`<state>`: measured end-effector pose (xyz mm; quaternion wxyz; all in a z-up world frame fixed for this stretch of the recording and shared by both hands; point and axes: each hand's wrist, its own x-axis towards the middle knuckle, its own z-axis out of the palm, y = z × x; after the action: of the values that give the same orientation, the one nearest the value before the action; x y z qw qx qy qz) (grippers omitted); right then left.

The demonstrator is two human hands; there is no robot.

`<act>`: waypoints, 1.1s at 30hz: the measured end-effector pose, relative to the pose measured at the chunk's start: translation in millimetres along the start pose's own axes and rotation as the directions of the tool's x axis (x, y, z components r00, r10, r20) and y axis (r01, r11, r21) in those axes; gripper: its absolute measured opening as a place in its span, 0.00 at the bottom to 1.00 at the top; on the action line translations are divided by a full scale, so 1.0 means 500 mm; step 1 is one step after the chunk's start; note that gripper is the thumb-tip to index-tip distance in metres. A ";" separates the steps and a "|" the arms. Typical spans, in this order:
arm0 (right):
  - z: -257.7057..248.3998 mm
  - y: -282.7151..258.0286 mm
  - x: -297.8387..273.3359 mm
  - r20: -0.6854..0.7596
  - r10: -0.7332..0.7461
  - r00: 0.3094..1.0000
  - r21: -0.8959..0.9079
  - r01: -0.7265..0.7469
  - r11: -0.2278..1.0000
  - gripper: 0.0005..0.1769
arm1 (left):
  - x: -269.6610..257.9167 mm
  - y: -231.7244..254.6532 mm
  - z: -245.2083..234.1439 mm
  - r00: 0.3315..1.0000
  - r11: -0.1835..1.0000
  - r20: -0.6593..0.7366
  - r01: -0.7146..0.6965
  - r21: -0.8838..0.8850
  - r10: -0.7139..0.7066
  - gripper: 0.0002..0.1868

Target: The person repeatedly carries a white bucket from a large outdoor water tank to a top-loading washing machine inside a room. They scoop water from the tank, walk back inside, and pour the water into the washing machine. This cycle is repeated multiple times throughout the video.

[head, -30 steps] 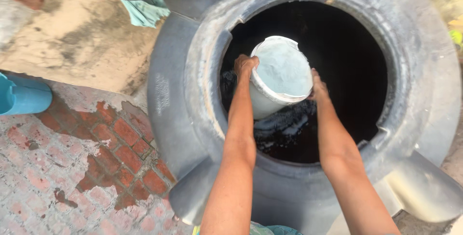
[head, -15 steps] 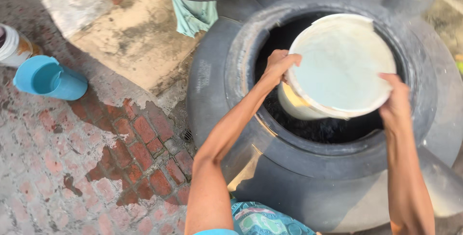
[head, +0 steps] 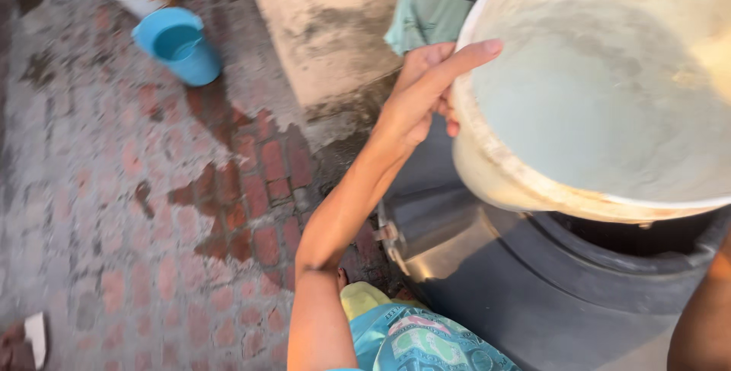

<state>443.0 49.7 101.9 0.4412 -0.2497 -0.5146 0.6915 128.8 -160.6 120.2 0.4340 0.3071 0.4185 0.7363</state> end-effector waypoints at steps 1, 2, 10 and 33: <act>0.069 0.003 -0.014 0.032 0.034 0.999 -0.006 -0.034 0.999 0.19 | -0.053 0.027 -0.040 0.998 0.999 -0.045 -0.033 0.020 0.034 0.23; 0.135 0.011 -0.029 0.070 0.072 0.995 -0.015 -0.071 0.997 0.19 | -0.106 0.052 -0.082 0.994 0.999 -0.094 -0.051 0.011 0.051 0.22; 0.633 0.343 -0.083 0.294 0.384 0.875 -0.086 -0.376 0.923 0.19 | -0.493 0.165 -0.501 0.829 0.994 -0.550 -0.101 0.031 0.102 0.16; 2.246 1.383 -0.366 0.747 0.646 -0.158 -0.653 -0.353 0.670 0.22 | -1.078 0.376 -1.746 -0.394 0.917 -0.915 -0.325 0.229 0.089 0.14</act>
<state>-609.9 -716.7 -174.6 -0.3520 0.0416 -0.5972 0.7195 -420.6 -1000.5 -164.4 -0.2209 -0.3833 0.4693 0.7642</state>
